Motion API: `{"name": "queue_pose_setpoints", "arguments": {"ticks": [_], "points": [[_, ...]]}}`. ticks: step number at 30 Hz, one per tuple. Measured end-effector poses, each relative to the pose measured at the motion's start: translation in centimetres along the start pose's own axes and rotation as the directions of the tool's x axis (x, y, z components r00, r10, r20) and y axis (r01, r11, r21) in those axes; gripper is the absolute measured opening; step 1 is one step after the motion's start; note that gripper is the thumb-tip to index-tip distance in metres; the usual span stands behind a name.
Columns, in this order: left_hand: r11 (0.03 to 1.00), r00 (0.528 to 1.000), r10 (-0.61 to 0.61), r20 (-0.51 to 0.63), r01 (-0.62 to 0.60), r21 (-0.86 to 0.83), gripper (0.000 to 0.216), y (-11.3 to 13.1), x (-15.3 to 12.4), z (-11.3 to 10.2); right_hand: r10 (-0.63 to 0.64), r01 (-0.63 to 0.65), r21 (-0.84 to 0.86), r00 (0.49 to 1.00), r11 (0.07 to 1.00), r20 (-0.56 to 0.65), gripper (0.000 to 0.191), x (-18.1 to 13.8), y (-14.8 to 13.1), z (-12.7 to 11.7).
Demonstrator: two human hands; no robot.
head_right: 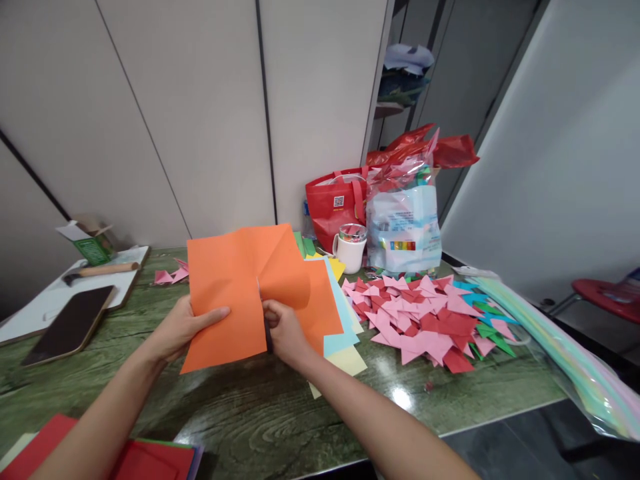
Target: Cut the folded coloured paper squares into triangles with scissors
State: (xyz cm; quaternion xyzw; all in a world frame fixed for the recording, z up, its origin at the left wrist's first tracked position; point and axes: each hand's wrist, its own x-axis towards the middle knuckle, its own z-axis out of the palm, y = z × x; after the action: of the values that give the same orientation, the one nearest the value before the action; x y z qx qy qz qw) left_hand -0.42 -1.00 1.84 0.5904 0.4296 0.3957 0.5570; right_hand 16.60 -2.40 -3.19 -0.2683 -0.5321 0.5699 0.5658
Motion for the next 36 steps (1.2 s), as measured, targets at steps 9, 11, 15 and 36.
{"name": "queue_pose_setpoints", "arguments": {"ticks": [9,11,15,36], "points": [[1.000,1.000,0.014,-0.007,-0.014,0.014,0.040,0.1,0.0,0.1,0.005,-0.005,-0.021,1.000,1.000,-0.012,0.027,-0.1,0.3,-0.2],[1.000,1.000,0.018,0.004,-0.018,0.006,0.039,0.0,0.0,0.1,-0.003,0.003,-0.016,1.000,1.000,-0.010,0.025,0.0,0.5,-0.3],[1.000,1.000,0.018,0.003,-0.018,0.006,0.039,0.0,0.0,0.1,-0.011,0.011,-0.036,1.000,0.999,-0.020,0.024,0.0,0.7,-0.4],[1.000,1.000,0.029,-0.006,-0.029,-0.007,0.039,-0.2,0.0,-0.1,-0.013,0.013,-0.005,0.999,1.000,-0.036,0.021,-0.1,1.1,-0.4]]}}
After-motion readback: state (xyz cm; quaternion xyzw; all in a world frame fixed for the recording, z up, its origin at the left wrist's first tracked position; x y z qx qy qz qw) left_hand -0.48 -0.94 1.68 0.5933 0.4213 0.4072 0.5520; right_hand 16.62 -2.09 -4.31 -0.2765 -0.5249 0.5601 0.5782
